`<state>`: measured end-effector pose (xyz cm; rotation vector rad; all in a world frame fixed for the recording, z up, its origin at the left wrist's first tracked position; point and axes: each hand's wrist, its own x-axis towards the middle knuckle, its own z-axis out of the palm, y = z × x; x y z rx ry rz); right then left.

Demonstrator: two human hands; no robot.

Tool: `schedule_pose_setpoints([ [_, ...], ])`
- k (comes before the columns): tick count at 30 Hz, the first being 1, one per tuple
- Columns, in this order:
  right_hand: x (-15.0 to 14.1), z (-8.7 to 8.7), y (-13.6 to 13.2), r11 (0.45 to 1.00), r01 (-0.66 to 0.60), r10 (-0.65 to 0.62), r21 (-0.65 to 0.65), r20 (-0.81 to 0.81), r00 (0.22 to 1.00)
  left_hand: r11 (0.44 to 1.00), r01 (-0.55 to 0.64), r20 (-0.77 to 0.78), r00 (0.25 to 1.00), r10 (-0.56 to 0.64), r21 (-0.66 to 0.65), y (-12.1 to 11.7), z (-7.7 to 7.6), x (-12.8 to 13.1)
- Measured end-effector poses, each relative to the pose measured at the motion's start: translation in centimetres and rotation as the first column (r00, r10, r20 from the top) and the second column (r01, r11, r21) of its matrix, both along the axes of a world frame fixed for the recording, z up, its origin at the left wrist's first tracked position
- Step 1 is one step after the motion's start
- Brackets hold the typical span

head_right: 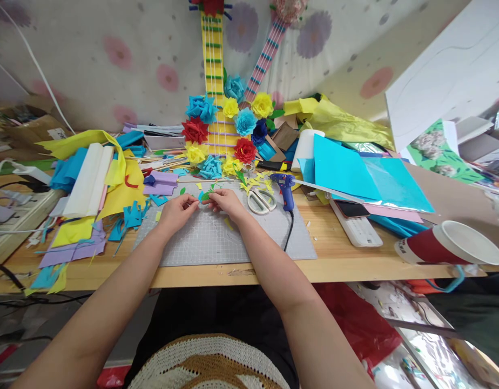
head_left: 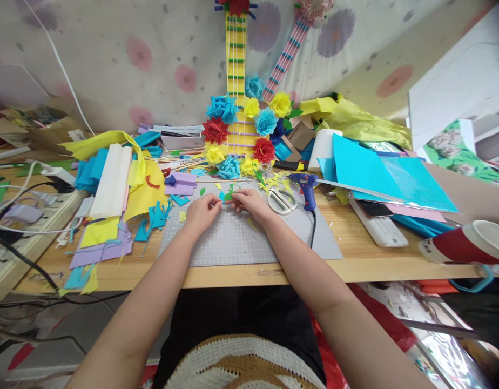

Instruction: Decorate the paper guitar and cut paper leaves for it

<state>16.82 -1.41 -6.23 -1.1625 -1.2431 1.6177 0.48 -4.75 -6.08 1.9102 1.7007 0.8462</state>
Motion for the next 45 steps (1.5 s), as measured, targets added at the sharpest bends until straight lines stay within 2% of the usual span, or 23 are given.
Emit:
schedule_pose_setpoints([
  [27, -0.13, 0.23, -0.29, 1.0, 0.001, -0.002, 0.014, 0.03, 1.0, 1.0, 0.017, -0.011, 1.0, -0.017, -0.006, -0.01, 0.16, 0.18],
  [33, -0.25, -0.06, -0.31, 0.994, 0.011, -0.023, 0.105, 0.109, 0.994, 1.0, 0.008, -0.023, 1.0, -0.009, -0.028, -0.07, 0.39, 0.29],
  [37, -0.5, -0.2, -0.32, 0.991, 0.058, -0.07, 0.12, 0.101, 0.992, 0.999, 0.02, -0.027, 0.999, -0.02, -0.031, 0.01, 0.22, 0.31],
  [45, -0.69, -0.41, -0.22, 0.985, 0.065, -0.084, 0.157, 0.119, 0.989, 0.999, 0.027, -0.022, 0.999, -0.028, -0.033, 0.08, 0.14, 0.33],
])
